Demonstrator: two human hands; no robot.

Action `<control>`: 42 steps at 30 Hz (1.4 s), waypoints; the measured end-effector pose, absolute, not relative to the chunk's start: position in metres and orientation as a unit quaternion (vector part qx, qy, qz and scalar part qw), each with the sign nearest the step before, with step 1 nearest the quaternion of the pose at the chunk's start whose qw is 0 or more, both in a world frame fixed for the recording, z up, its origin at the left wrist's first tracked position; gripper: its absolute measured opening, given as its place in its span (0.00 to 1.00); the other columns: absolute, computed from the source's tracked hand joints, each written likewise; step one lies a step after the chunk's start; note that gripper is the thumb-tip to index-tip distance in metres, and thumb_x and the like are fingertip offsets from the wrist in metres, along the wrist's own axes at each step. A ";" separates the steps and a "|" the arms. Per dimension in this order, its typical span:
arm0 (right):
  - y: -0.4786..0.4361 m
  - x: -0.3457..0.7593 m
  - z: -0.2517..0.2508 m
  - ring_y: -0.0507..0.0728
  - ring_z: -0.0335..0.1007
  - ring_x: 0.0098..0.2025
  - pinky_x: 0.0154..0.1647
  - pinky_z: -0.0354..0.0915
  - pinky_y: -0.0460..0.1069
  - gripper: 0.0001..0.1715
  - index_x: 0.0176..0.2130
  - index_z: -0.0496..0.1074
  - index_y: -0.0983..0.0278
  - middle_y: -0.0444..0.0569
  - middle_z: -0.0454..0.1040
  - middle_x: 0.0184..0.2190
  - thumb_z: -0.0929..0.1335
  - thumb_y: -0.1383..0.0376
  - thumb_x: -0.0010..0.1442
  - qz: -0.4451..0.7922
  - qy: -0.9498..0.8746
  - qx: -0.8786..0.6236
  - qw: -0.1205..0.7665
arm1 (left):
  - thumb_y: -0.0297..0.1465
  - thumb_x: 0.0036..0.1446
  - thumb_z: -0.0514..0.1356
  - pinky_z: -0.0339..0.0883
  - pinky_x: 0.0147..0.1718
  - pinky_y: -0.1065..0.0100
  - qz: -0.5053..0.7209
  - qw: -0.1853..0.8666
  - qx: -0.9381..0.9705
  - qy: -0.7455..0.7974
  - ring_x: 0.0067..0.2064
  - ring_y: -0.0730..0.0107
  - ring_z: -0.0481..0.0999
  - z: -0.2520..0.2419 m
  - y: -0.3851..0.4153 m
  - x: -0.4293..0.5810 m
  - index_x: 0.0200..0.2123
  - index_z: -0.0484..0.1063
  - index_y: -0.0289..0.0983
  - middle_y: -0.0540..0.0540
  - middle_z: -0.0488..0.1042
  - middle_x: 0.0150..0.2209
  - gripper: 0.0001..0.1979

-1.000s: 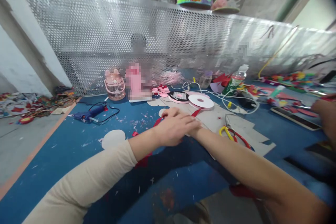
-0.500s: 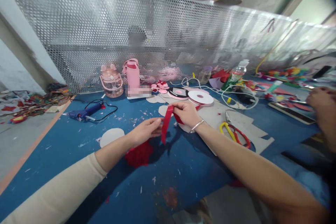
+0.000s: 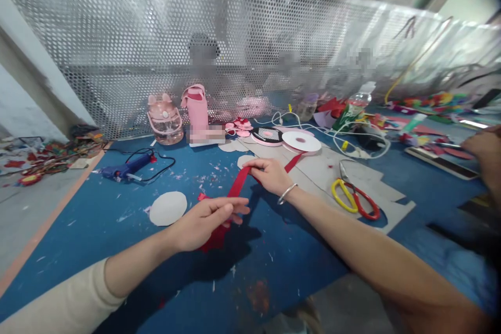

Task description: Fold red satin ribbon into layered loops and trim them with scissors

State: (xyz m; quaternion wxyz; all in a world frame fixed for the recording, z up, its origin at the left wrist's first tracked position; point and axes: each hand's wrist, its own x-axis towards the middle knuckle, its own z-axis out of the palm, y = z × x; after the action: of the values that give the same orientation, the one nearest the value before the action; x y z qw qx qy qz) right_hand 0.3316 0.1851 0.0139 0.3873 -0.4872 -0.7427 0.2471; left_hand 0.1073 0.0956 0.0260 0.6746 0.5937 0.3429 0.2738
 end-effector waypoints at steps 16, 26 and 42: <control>0.179 0.321 -0.008 0.56 0.80 0.37 0.40 0.74 0.49 0.15 0.37 0.80 0.63 0.48 0.82 0.33 0.65 0.68 0.55 0.303 -0.748 -0.440 0.394 | 0.51 0.64 0.45 0.62 0.50 0.58 0.296 0.718 0.551 0.307 0.50 0.59 0.73 0.006 0.098 0.100 0.62 0.63 0.41 0.39 0.75 0.53 0.31; 0.181 0.325 -0.011 0.57 0.79 0.37 0.41 0.72 0.50 0.16 0.36 0.81 0.61 0.46 0.82 0.33 0.65 0.68 0.55 0.249 -0.749 -0.465 0.401 | 0.45 0.63 0.52 0.63 0.50 0.62 0.324 0.522 0.669 0.418 0.47 0.61 0.72 0.016 0.087 0.102 0.50 0.76 0.39 0.42 0.75 0.47 0.22; 0.171 0.329 0.007 0.60 0.73 0.52 0.54 0.68 0.55 0.39 0.62 0.64 0.59 0.51 0.75 0.53 0.69 0.68 0.51 0.239 -0.795 -0.437 0.346 | 0.34 0.43 0.72 0.66 0.28 0.70 0.300 0.713 0.471 0.425 0.25 0.76 0.71 0.013 0.092 0.108 0.48 0.76 0.34 0.50 0.77 0.27 0.27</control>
State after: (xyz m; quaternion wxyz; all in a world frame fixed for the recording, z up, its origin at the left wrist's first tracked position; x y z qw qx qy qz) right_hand 0.3288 0.1714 0.0071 0.3464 -0.4373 -0.7949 0.2385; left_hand 0.1084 0.0918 0.0134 0.7129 0.4707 0.4249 0.2995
